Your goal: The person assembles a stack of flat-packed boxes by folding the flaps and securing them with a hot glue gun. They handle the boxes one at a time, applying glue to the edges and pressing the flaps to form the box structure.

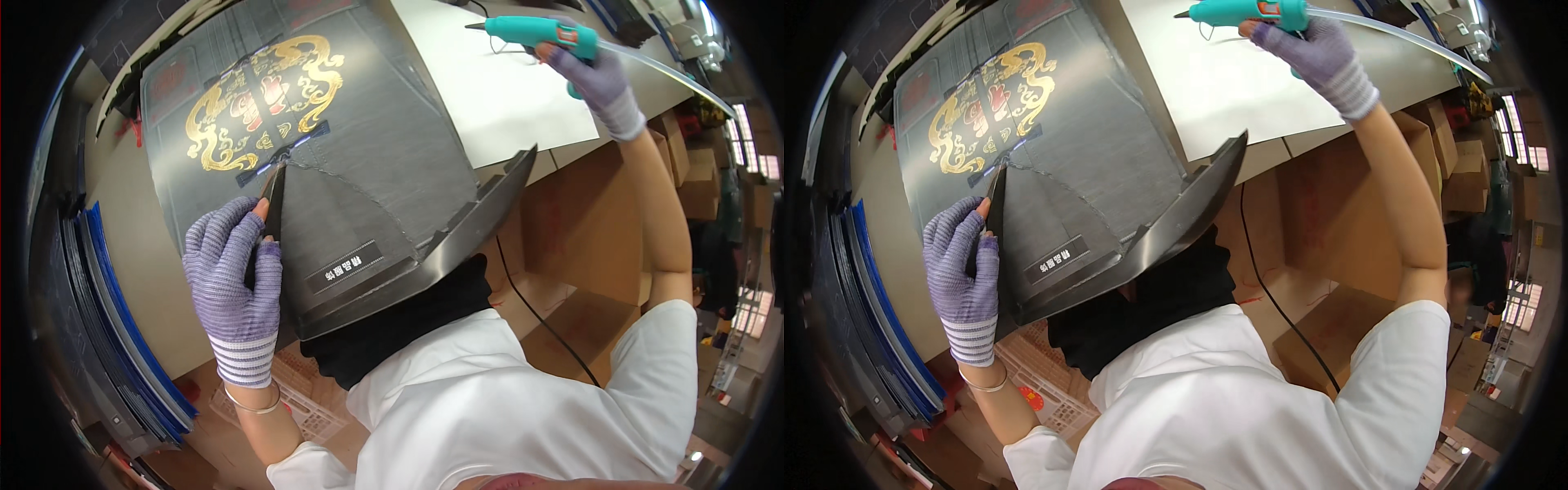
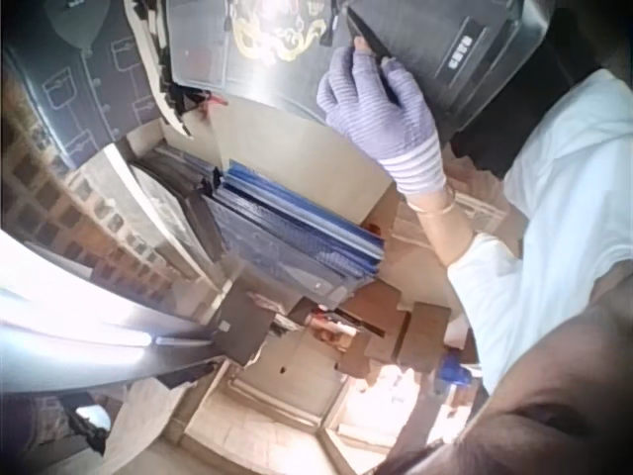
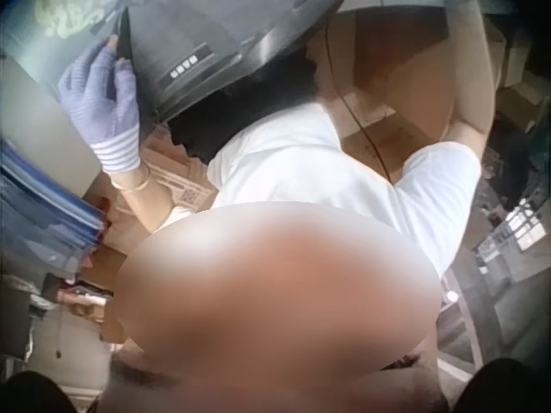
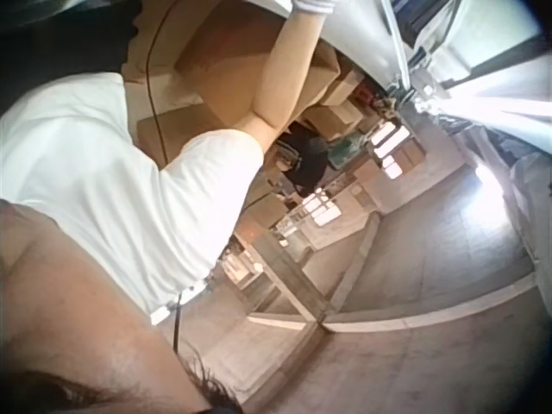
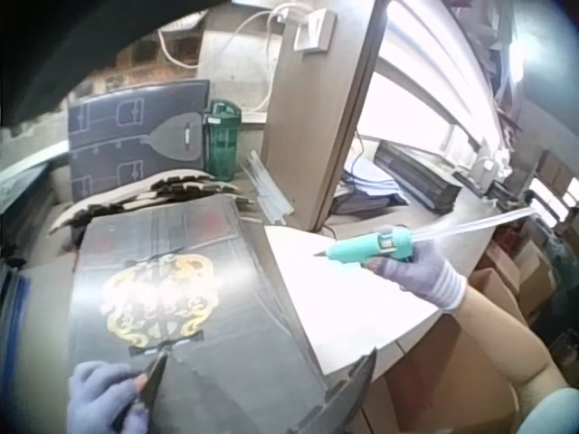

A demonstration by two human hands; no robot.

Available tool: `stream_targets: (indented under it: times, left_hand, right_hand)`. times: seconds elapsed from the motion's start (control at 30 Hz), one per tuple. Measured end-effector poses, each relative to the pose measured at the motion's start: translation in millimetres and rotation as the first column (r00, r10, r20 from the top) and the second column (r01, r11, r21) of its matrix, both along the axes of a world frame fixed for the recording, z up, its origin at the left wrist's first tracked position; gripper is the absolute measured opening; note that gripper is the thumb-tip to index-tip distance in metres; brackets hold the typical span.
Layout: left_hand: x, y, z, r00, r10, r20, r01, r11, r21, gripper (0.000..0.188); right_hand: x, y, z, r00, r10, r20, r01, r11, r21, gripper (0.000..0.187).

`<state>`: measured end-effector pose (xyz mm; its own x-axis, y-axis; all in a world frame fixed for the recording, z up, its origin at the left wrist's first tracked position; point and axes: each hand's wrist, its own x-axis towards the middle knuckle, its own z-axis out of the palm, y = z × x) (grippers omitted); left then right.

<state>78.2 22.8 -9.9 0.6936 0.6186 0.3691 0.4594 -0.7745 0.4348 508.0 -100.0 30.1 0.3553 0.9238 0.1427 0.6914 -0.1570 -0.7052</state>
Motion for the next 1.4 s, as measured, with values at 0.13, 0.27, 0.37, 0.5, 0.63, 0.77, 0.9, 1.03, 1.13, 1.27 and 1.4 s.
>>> stream_targets:
  times: [0.13, 0.27, 0.37, 0.5, 0.63, 0.77, 0.9, 1.03, 1.13, 1.27, 1.4]
  left_hand:
    - [9.2, 5.1, -3.9, 0.999, 0.042, 0.035, -0.043, 0.998, 0.043, 0.034]
    - [7.4, 3.9, -3.4, 0.998, 0.052, 0.038, -0.053, 0.998, 0.016, 0.034]
    - [7.5, 4.6, -6.8, 0.998, 0.048, 0.047, -0.048, 0.999, -0.006, 0.034]
    - [5.5, 6.2, -7.5, 0.999, 0.036, 0.015, -0.037, 0.999, 0.033, 0.034]
    - [7.7, 1.2, -8.9, 0.996, 0.059, 0.071, -0.059, 0.998, -0.008, 0.033]
    - [3.3, 5.6, -12.5, 0.996, 0.037, 0.078, -0.038, 0.999, 0.004, 0.033]
    - [4.2, 7.5, -13.5, 0.994, 0.049, 0.099, -0.049, 0.999, -0.002, 0.033]
    - [2.3, 5.5, -15.2, 0.993, 0.068, 0.094, -0.069, 0.998, 0.003, 0.032]
    - [1.5, 6.9, -13.7, 0.994, 0.062, 0.087, -0.063, 0.998, 0.011, 0.033]
    - [1.8, 6.6, -14.5, 0.993, 0.065, 0.104, -0.064, 0.998, -0.008, 0.033]
    - [1.4, 5.9, -16.0, 0.993, 0.072, 0.098, -0.073, 0.997, 0.002, 0.033]
  right_hand:
    - [11.1, 19.5, -53.8, 0.993, -0.094, -0.066, 0.099, 0.992, 0.081, 0.028]
    - [16.9, 13.0, -67.7, 0.983, -0.116, -0.142, 0.117, 0.993, 0.002, 0.031]
    - [32.0, 0.5, -71.7, 0.995, -0.086, 0.06, 0.093, 0.986, -0.137, 0.035]
    - [12.1, -34.2, -34.6, 0.875, -0.009, 0.483, -0.029, 0.997, 0.071, 0.035]
    - [-88.9, -63.5, 16.4, 0.786, 0.397, 0.473, -0.383, 0.914, -0.131, 0.027]
    - [-140.6, -49.6, 2.0, 0.6, 0.512, 0.614, -0.536, 0.828, -0.165, 0.024]
    - [-146.0, -26.2, -2.6, 0.625, 0.419, 0.658, -0.513, 0.856, -0.058, 0.021]
    - [-157.5, 0.9, -14.1, 0.654, 0.387, 0.65, -0.525, 0.851, 0.021, 0.018]
    - [-161.1, 10.6, -21.7, 0.694, 0.402, 0.597, -0.519, 0.854, 0.029, 0.017]
    - [-184.5, 12.0, -32.9, 0.88, 0.242, 0.409, -0.322, 0.937, 0.138, 0.027]
    - [-209.3, 19.3, -42.6, 0.916, 0.135, 0.379, -0.194, 0.973, 0.123, 0.037]
